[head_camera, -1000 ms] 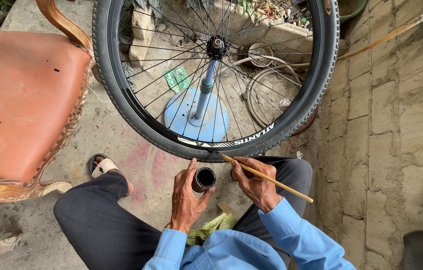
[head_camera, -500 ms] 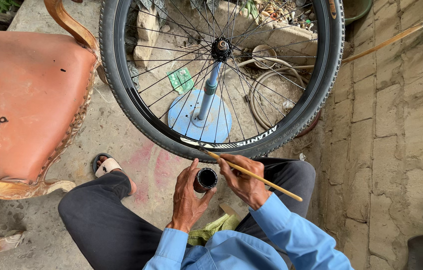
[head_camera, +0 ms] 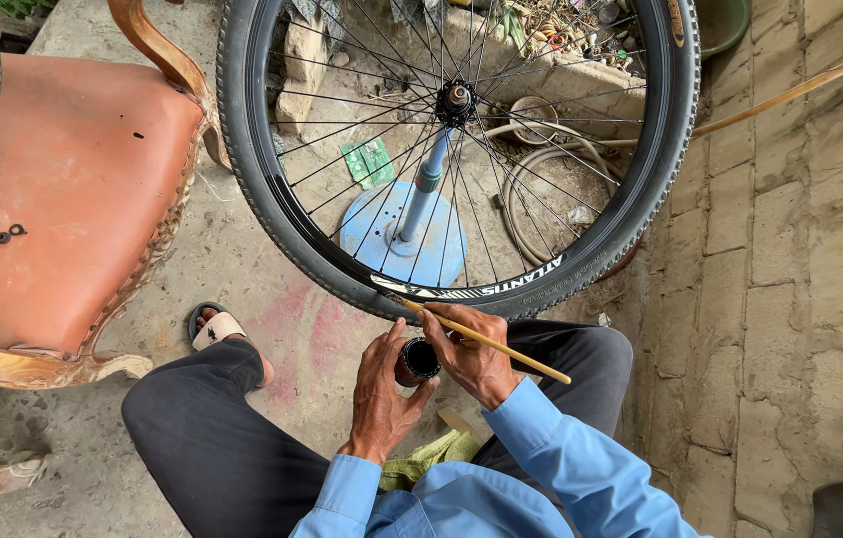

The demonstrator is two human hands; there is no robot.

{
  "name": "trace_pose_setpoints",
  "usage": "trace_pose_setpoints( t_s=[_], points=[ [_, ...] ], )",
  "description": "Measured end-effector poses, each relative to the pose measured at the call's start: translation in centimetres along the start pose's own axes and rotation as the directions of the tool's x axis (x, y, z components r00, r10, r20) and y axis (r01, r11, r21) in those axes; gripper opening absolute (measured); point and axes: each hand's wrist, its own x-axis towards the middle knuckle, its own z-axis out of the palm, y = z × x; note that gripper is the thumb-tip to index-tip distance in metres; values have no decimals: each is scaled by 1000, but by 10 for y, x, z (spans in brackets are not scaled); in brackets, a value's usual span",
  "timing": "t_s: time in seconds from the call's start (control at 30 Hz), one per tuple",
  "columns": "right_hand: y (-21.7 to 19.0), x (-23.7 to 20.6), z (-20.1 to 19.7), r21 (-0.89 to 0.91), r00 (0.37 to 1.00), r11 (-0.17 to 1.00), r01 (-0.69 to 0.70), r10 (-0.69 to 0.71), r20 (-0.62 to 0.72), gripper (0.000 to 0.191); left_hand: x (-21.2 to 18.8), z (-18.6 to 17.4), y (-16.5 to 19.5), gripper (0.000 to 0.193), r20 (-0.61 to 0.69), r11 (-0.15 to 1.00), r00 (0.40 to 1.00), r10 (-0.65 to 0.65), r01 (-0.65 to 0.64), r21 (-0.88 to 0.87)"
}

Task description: The person sits on a chair in front of a bicycle wheel mounted on a repair stand and applies black paint to the wheel's rim using a brush, repeatedly dipping the brush into a small paint can held in the other hand while rotating around the rim to touch up the rim surface.

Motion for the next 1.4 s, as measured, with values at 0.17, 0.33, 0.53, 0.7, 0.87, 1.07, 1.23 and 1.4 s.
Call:
trace_pose_setpoints(
  t_s=[0.17, 0.33, 0.53, 0.7, 0.87, 1.07, 1.23, 1.4],
  points=[
    [3, 0, 3, -4, 1000, 1000, -18, 18, -4, 18, 0, -1, 0, 74, -10, 1000, 1000, 3, -3, -14],
    [6, -1, 2, -4, 1000, 1000, -11, 11, -11, 18, 0, -1, -1, 73, -15, 1000, 1000, 7, -7, -2],
    [10, -7, -3, 12, 999, 999, -34, 34, -9, 16, -1, 0, -4, 74, -14, 1000, 1000, 5, -5, 0],
    [14, -12, -10, -12, 999, 999, -48, 48, 0, 16, -3, 1, -5, 77, -23, 1000, 1000, 8, -8, -1],
    [17, -17, -13, 38, 996, 996, -84, 84, 1, 17, -4, 0, -2, 92, 0, 999, 999, -44, 44, -25],
    [16, -21, -21, 59, 993, 991, -117, 118, -23, 16, -3, -2, -2, 88, -8, 999, 1000, -30, 30, -11],
    [14, -24, -31, 18, 990, 990, -137, 137, -40, 16, -2, -3, -1, 83, -17, 1000, 999, -27, 27, -6],
    [16, -26, -37, 30, 983, 984, -177, 178, -40, 16, -1, -6, -1, 92, -8, 996, 997, -82, 82, -23]
  ],
)
